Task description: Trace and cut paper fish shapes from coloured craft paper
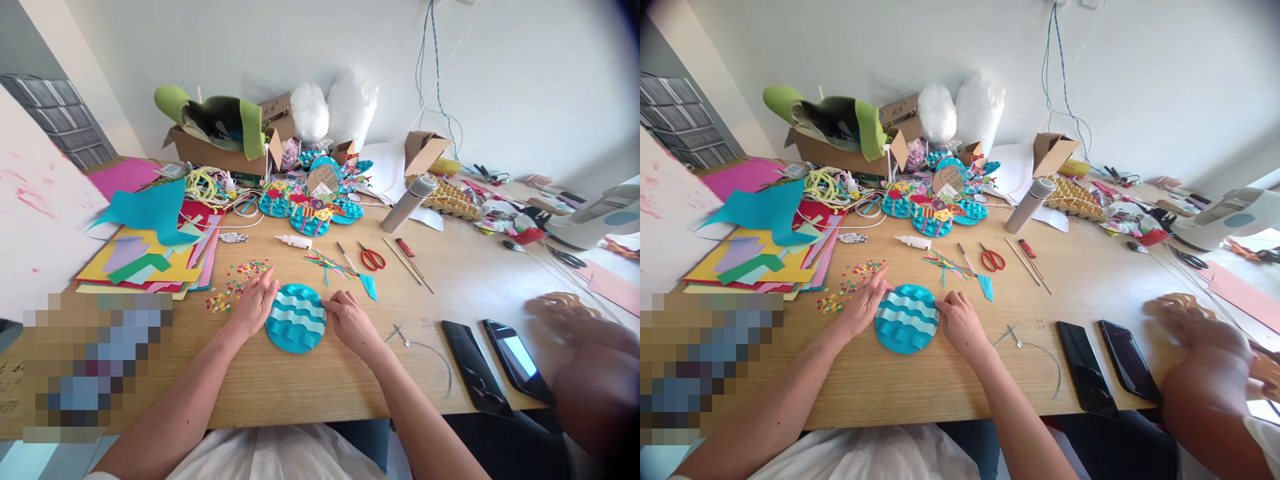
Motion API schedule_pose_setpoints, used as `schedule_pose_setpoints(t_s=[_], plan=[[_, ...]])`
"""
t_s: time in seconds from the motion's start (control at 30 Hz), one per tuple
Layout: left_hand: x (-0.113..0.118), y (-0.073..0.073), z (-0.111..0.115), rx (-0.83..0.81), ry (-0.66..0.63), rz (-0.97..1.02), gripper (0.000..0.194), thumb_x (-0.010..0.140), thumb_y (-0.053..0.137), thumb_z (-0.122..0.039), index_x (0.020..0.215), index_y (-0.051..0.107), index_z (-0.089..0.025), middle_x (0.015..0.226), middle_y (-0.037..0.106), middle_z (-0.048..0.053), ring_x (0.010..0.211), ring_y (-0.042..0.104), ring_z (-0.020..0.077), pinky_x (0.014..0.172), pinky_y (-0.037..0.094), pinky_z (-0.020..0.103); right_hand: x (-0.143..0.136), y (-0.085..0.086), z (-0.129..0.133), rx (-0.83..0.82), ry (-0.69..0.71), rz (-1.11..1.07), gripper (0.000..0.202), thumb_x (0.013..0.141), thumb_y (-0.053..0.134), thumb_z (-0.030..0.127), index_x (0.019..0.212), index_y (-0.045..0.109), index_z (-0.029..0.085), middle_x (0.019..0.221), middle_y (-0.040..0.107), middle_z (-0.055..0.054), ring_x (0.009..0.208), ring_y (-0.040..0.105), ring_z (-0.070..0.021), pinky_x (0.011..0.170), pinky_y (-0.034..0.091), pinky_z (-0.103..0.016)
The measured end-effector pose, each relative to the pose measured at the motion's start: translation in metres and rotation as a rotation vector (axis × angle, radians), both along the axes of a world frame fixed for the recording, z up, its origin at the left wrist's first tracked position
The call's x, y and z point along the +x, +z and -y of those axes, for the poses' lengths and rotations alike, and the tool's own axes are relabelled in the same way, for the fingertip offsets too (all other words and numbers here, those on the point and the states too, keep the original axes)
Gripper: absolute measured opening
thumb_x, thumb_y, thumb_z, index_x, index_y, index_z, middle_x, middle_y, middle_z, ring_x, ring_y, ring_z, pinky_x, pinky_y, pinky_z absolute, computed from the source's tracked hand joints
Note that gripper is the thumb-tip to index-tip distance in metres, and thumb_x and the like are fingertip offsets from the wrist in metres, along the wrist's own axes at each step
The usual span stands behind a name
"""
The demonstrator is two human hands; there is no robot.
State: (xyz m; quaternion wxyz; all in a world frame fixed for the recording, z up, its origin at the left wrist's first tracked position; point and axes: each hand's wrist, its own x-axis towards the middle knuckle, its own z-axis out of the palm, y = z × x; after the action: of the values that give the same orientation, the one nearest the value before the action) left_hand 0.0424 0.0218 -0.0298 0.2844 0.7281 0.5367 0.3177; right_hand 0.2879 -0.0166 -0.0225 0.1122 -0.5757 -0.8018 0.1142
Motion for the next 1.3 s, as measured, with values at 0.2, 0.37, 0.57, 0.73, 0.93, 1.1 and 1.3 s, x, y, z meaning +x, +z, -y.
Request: schedule_pose_setpoints(t_s=[0.2, 0.37, 0.57, 0.73, 0.93, 1.1, 1.3], plan=[[0.001, -0.002, 0.002, 0.02, 0.045, 0.03, 0.063, 0.098, 0.023, -0.054, 0.139, 0.046, -0.011, 0.098, 0.072, 0.011, 0.108, 0.06, 0.0254, 0.103, 0.041, 0.046, 0.002, 0.013, -0.029, 0.066, -0.053, -0.091, 0.035, 0.09, 0.044, 0.006, 0.104, 0.073, 0.019, 0.094, 0.067, -0.008, 0.093, 0.058, -0.0196, 0.084, 0.045, -0.029], [0.0, -0.001, 0.002, 0.063, 0.106, 0.055, 0.059, 0.098, 0.023, -0.051, 0.137, 0.047, -0.013, 0.106, 0.069, 0.013, 0.119, 0.055, 0.0256, 0.103, 0.041, 0.047, -0.03, 0.038, -0.102, 0.145, -0.018, 0.158, 0.035, 0.098, 0.037, 0.021, 0.116, 0.067, 0.017, 0.109, 0.065, -0.012, 0.104, 0.053, -0.024, 0.093, 0.039, -0.034], [-0.004, 0.001, 0.0, 0.11, 0.174, 0.13, 0.054, 0.098, 0.028, -0.048, 0.134, 0.05, -0.015, 0.105, 0.07, 0.012, 0.113, 0.059, 0.0255, 0.1, 0.044, 0.048, -0.071, 0.029, -0.168, 0.143, -0.004, 0.248, 0.029, 0.092, 0.046, 0.017, 0.111, 0.065, 0.01, 0.115, 0.061, -0.02, 0.112, 0.047, -0.0324, 0.092, 0.037, -0.041], [-0.004, 0.002, 0.0, 0.095, 0.179, 0.158, 0.053, 0.098, 0.028, -0.05, 0.133, 0.051, -0.017, 0.105, 0.071, 0.012, 0.11, 0.062, 0.0255, 0.098, 0.045, 0.048, -0.071, 0.022, -0.169, 0.156, -0.013, 0.255, 0.029, 0.092, 0.042, 0.013, 0.112, 0.063, 0.011, 0.117, 0.061, -0.018, 0.115, 0.045, -0.0301, 0.094, 0.034, -0.039], [-0.005, 0.003, 0.002, 0.097, 0.197, 0.202, 0.051, 0.098, 0.029, -0.049, 0.135, 0.048, -0.019, 0.104, 0.071, 0.01, 0.108, 0.062, 0.0244, 0.098, 0.045, 0.047, -0.003, 0.027, -0.148, 0.154, -0.175, 0.212, 0.032, 0.095, 0.047, 0.031, 0.122, 0.058, 0.018, 0.118, 0.061, -0.012, 0.111, 0.049, -0.0253, 0.092, 0.036, -0.034], [-0.002, 0.003, 0.005, 0.084, 0.193, 0.244, 0.05, 0.098, 0.032, -0.05, 0.135, 0.048, -0.02, 0.108, 0.069, 0.01, 0.113, 0.059, 0.0236, 0.099, 0.044, 0.045, 0.063, 0.034, -0.155, 0.102, -0.407, 0.246, 0.033, 0.094, 0.044, 0.026, 0.121, 0.06, 0.014, 0.116, 0.062, -0.017, 0.11, 0.051, -0.0288, 0.089, 0.038, -0.037], [-0.003, 0.003, 0.004, 0.109, 0.189, 0.242, 0.05, 0.097, 0.032, -0.051, 0.133, 0.049, -0.02, 0.102, 0.07, 0.01, 0.106, 0.062, 0.0235, 0.097, 0.044, 0.045, 0.073, 0.025, -0.179, 0.007, -0.483, 0.252, 0.03, 0.09, 0.049, 0.025, 0.109, 0.067, 0.01, 0.115, 0.064, -0.02, 0.11, 0.053, -0.0302, 0.087, 0.039, -0.037]])
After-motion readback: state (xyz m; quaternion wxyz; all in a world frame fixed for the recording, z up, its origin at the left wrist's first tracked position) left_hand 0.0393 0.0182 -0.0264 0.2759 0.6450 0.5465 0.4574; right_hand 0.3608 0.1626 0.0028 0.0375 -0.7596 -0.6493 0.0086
